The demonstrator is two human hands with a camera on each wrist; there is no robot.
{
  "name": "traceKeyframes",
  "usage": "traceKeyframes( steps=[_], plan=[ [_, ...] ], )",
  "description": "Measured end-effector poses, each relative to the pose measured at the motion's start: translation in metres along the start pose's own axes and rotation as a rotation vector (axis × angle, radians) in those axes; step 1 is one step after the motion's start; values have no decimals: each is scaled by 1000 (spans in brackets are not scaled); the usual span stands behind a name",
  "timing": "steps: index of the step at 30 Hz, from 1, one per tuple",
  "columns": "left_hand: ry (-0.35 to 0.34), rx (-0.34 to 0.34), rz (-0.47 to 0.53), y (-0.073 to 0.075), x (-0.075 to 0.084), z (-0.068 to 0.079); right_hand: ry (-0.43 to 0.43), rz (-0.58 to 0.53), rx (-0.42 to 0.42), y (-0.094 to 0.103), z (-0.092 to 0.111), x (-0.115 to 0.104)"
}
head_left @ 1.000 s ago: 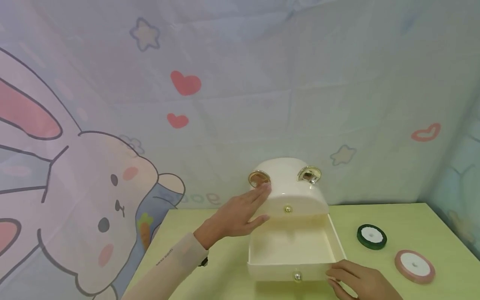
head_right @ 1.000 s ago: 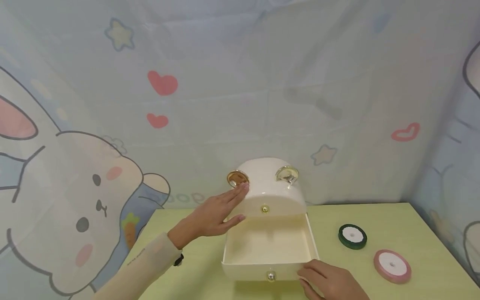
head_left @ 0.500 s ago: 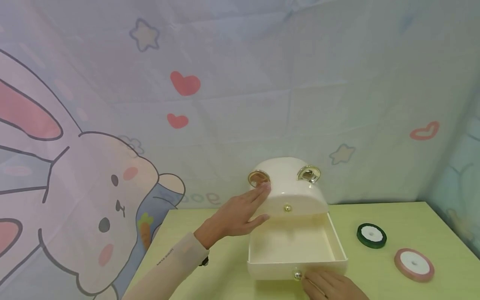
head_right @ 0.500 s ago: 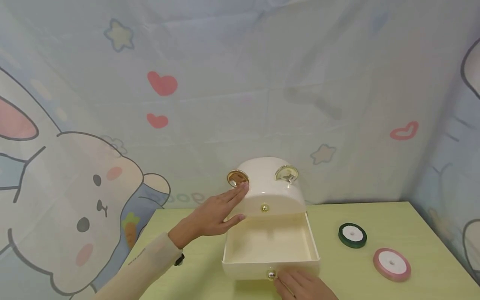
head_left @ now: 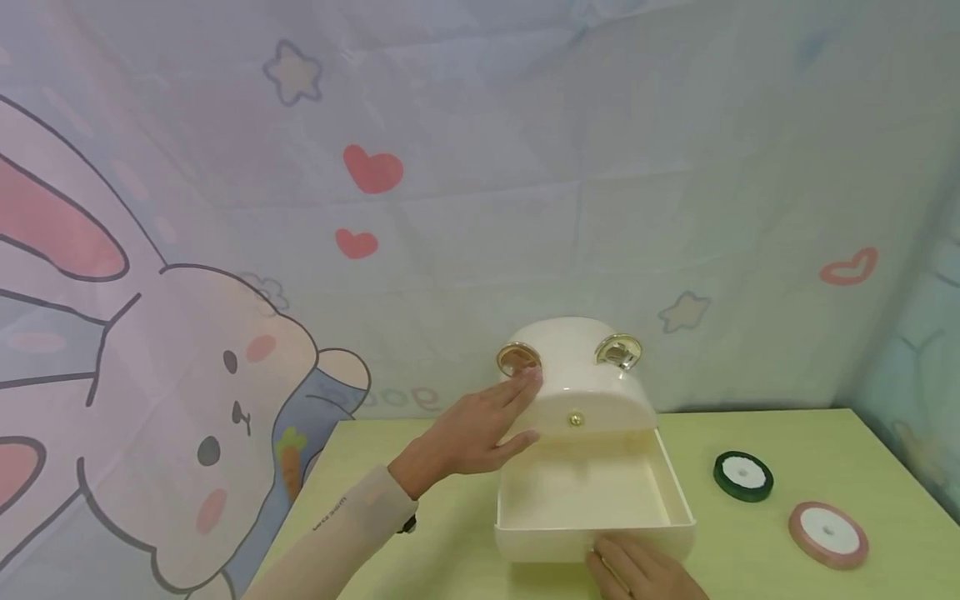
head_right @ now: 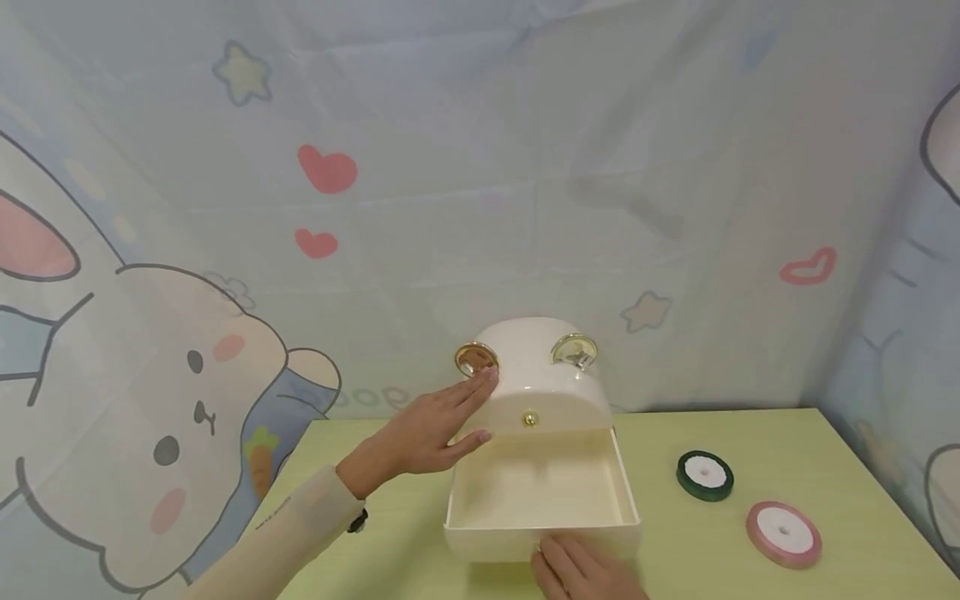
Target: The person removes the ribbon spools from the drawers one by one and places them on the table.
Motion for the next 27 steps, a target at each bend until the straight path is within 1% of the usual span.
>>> traceKeyframes(
  steps=[6,7,10,11,14,21,23,27],
  plan=[
    [-8,9,-8,-1,0,0,-1,50,50,-1,-3,-3],
    [-11,14,-11,0,0,-1,-4,60,49,-1,-5,-3],
    [-18,24,-18,0,1,-2,1,73,94,-3,-10,-1],
    [-19,25,-19,0,1,-2,0,73,112,-3,-12,0],
    [-19,27,-23,1,1,-3,-16,62,128,-7,-16,4],
    [-27,11,-54,1,1,-4,-2,90,164,-18,-21,16],
    [-24,0,-60,1,2,-5,-18,92,155,-21,-22,20],
    [-25,-2,-68,5,3,-5,-77,86,96,-29,-22,30]
  ],
)
Point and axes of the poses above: each hand's wrist, its own z-axis away from the middle knuckle, its own y-axis out of the back of the hand, x = y × z, the point moved 8 cm from there along -z, towards the middle knuckle, and after that the axes turned 8 degrees about x, right-handed, at the moved point
